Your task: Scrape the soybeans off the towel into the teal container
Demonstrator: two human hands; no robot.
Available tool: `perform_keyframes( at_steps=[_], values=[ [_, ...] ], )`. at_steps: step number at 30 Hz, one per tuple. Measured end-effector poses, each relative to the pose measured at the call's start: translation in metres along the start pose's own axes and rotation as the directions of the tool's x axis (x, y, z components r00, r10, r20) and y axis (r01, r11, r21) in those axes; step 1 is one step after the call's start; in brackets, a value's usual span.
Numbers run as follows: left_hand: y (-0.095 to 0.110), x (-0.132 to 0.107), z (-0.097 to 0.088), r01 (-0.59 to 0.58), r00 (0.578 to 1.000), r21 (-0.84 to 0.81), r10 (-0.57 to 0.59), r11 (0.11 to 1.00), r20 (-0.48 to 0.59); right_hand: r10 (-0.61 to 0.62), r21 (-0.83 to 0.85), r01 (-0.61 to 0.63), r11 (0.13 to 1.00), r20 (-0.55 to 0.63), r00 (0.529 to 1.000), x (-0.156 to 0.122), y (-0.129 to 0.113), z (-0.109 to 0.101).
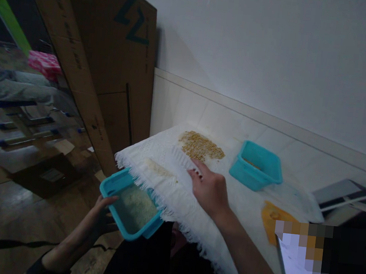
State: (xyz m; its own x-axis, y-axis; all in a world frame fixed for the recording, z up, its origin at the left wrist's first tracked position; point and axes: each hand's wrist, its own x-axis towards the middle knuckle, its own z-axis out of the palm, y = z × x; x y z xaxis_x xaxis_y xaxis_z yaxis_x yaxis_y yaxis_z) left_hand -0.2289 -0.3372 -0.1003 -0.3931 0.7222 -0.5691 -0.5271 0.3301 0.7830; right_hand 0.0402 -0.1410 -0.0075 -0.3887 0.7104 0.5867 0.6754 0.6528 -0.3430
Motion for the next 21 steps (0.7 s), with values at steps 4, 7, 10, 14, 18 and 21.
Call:
perform_keyframes(
  at_steps=[4,7,10,14,18,21],
  values=[
    [-0.005,-0.003,-0.001,-0.007,0.999,0.021,0.006,1.0,0.033,0.305,0.23,-0.276,0.933,-0.101,0.947,0.003,0.032,-0.013],
    [-0.008,-0.003,-0.002,-0.004,0.999,0.029,0.002,1.0,0.043,0.418,0.282,-0.377,0.882,-0.098,0.903,-0.002,0.044,-0.019],
    [-0.009,-0.002,-0.001,0.007,0.999,0.033,-0.008,0.999,0.041,0.508,0.331,-0.443,0.833,-0.143,0.849,-0.013,0.04,-0.028],
    [-0.007,-0.003,0.001,0.029,0.999,0.041,-0.03,0.999,0.025,0.547,0.398,-0.474,0.786,-0.089,0.832,-0.038,0.023,-0.04],
    [-0.006,-0.004,0.002,0.031,0.999,0.019,-0.031,0.999,0.037,0.531,0.361,-0.496,0.79,0.001,0.847,-0.051,0.021,-0.042],
    [-0.006,-0.005,0.003,0.025,0.999,0.023,-0.026,0.999,0.035,0.529,0.318,-0.481,0.817,-0.08,0.845,-0.038,0.04,-0.042]
  ],
)
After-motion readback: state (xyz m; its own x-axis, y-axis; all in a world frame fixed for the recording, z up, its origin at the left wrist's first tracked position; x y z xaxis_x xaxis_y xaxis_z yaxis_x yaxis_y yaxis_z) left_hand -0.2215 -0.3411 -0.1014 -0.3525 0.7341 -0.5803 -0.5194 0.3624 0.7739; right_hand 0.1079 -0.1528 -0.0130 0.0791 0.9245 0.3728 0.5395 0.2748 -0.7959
